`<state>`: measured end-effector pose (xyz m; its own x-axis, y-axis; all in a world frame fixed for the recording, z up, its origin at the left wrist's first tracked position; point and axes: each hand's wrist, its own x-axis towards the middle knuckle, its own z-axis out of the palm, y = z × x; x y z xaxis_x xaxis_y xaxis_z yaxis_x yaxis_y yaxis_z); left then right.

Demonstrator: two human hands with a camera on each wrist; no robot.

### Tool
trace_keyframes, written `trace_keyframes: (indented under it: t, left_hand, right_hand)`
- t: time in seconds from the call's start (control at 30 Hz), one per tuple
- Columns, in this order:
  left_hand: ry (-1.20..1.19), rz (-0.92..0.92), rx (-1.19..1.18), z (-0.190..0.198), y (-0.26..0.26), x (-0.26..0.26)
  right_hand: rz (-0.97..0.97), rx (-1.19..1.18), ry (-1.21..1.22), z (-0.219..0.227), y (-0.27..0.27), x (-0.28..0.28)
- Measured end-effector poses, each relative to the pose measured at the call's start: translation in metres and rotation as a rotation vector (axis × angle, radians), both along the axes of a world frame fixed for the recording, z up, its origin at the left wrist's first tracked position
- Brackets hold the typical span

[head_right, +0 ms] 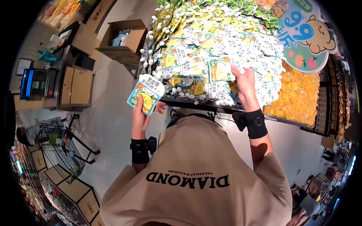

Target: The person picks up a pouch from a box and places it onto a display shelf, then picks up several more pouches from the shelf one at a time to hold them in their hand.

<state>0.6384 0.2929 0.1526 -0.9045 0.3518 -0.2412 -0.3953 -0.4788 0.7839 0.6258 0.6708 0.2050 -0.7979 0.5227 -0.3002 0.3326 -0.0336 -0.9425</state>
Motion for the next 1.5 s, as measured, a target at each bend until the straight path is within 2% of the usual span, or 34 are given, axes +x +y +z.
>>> trace_keyframes:
  t: [0.07, 0.1, 0.13, 0.2, 0.27, 0.3, 0.4, 0.47, 0.5, 0.53, 0.6, 0.67, 0.73, 0.77, 0.83, 0.9, 0.93, 1.0, 1.07, 1.1, 1.13, 1.17, 1.2, 1.23, 1.27, 1.33, 1.4, 1.43, 1.5]
  left_hand:
    - [0.004, -0.027, -0.029, -0.006, -0.002, -0.007]
    - [-0.009, -0.029, -0.049, -0.005, -0.001, -0.012]
    - [-0.002, -0.042, -0.038, -0.007, 0.003, -0.021]
    - [-0.013, -0.042, -0.054, -0.011, 0.006, -0.03]
    - [-0.008, -0.099, -0.027, -0.018, 0.005, -0.04]
    - [-0.002, -0.142, -0.011, -0.021, 0.003, -0.042]
    - [0.01, -0.192, -0.044, -0.022, 0.004, -0.049]
    - [0.02, -0.21, -0.05, -0.024, 0.006, -0.051]
    - [0.03, -0.226, -0.06, -0.025, 0.005, -0.051]
    - [0.026, -0.228, -0.06, -0.025, 0.005, -0.05]
    - [0.01, -0.233, -0.064, -0.022, 0.007, -0.05]
    - [0.002, -0.249, -0.035, -0.024, 0.007, -0.05]
    - [-0.011, -0.258, -0.013, -0.025, 0.005, -0.049]
    - [-0.04, -0.307, -0.005, -0.026, 0.005, -0.051]
    - [-0.07, -0.359, -0.041, -0.019, 0.009, -0.052]
    - [-0.083, -0.427, -0.022, -0.012, 0.015, -0.054]
    - [-0.098, -0.49, 0.003, -0.009, 0.021, -0.054]
    - [-0.091, -0.531, 0.052, -0.002, 0.035, -0.059]
    - [-0.028, -0.525, 0.029, 0.005, 0.044, -0.066]
    - [0.048, -0.418, -0.036, -0.008, 0.05, -0.072]
    - [0.204, -0.33, -0.13, -0.015, 0.048, -0.082]
    - [0.515, -0.229, -0.403, -0.022, 0.051, -0.09]
    - [0.819, -0.115, -0.678, -0.013, 0.054, -0.096]
    - [0.896, -0.116, -0.822, -0.012, 0.053, -0.101]
    - [0.897, -0.117, -0.819, -0.014, 0.055, -0.103]
    - [1.069, -0.107, -0.947, -0.023, 0.061, -0.107]
    - [1.06, -0.159, -0.938, -0.033, 0.064, -0.109]
    - [1.071, -0.158, -0.962, -0.037, 0.066, -0.109]
    - [1.091, -0.152, -0.986, -0.047, 0.068, -0.108]
  right_hand:
    - [0.001, -0.022, 0.125, -0.023, -0.006, -0.012]
    - [-0.027, -0.111, 0.196, -0.021, -0.02, -0.018]
    - [-0.028, 0.148, 0.249, -0.05, -0.021, -0.033]
    - [-0.031, 0.203, 0.241, -0.053, -0.032, -0.042]
    - [-0.09, 0.19, 0.212, -0.081, -0.038, -0.054]
    - [-0.137, 0.065, 0.159, -0.071, -0.06, -0.054]
    - [-0.01, 0.067, 0.179, -0.102, -0.088, -0.063]
    - [0.098, -0.117, 0.033, -0.101, -0.101, -0.065]
    - [0.113, -0.101, 0.038, -0.108, -0.099, -0.066]
    - [0.11, -0.102, 0.034, -0.091, -0.098, -0.064]
    - [0.123, -0.111, -0.134, -0.056, -0.083, -0.06]
    - [0.043, -0.136, -0.02, -0.062, -0.075, -0.054]
    - [0.077, 0.48, 0.178, -0.064, -0.074, -0.048]
    - [0.078, 0.476, 0.179, -0.064, -0.073, -0.044]
    - [0.341, 0.438, 0.278, -0.009, -0.098, -0.031]
    - [0.536, 0.106, 0.063, 0.026, -0.124, -0.02]
    - [0.625, -0.038, -0.049, 0.036, -0.13, -0.016]
    - [0.599, -0.111, -0.042, 0.018, -0.122, -0.014]
    - [0.58, -0.019, 0.05, 0.005, -0.104, -0.016]
    - [0.468, -0.017, 0.015, 0.021, -0.101, -0.018]
    - [0.337, 0.048, 0.026, 0.03, -0.095, -0.021]
    - [0.291, 0.149, 0.054, 0.02, -0.076, -0.027]
    - [0.246, 0.247, 0.08, 0.01, -0.053, -0.036]
    - [0.23, 0.278, 0.082, 0.011, -0.041, -0.045]
    - [0.212, 0.309, 0.086, 0.012, -0.03, -0.056]
    - [0.211, 0.343, 0.013, -0.001, -0.016, -0.076]
    - [0.144, 0.189, -0.057, -0.01, -0.019, -0.092]
    - [0.228, 0.173, -0.089, -0.015, -0.02, -0.1]
    - [0.258, 0.171, -0.128, -0.031, -0.032, -0.111]
